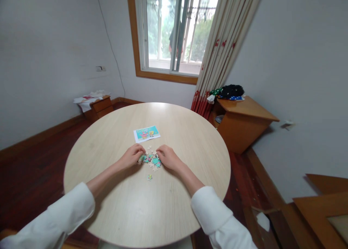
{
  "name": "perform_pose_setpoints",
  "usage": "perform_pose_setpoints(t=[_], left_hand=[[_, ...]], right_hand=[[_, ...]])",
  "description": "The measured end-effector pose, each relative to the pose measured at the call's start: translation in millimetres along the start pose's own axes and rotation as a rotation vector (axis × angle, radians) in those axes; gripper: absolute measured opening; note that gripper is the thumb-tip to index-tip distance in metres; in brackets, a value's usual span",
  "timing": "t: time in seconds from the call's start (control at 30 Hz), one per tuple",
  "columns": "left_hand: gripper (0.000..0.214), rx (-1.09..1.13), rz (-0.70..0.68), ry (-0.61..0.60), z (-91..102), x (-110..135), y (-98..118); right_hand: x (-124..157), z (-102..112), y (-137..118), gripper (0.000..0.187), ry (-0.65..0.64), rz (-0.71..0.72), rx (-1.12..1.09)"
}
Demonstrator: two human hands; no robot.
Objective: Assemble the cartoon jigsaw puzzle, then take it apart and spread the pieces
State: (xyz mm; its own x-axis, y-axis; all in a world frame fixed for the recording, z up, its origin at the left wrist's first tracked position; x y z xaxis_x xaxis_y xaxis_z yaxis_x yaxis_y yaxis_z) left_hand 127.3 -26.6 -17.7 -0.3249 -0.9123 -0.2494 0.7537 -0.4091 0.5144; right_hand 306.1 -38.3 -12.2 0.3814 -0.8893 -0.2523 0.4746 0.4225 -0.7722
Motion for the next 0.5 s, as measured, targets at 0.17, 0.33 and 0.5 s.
perform_pose_setpoints(t=[0.17, 0.33, 0.5], left_hand=[[0.035, -0.065, -0.136, -0.052, 15.0, 31.6, -13.4], [0.092, -0.366, -0.094, -0.239, 14.9, 54.7, -33.5], [0.096, -0.51, -0.079, -0.251, -5.5, 47.8, -26.7]], right_hand=[[38.1, 19.4, 12.2, 0.069, -0.232, -0.062, 0.091], [64.6, 25.3, 33.4, 0.103, -0.303, -0.238, 0.241], [55.8, 4.4, 27.4, 0.097, -0.272, -0.197, 0.323]])
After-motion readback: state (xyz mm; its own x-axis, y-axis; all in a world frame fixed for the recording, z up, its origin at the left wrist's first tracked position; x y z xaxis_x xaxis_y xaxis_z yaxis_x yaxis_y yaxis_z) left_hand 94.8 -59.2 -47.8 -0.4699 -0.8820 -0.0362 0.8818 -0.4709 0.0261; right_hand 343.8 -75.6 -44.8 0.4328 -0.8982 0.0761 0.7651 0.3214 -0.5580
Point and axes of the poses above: each hand's wrist, its own x-axis away from the middle knuckle, its own z-axis out of the back of the hand, y = z × x, the point moved 4 cm from there along -x, towards the middle knuckle, and after that the axes turned 14 degrees about -x, right-handed, at the moved point
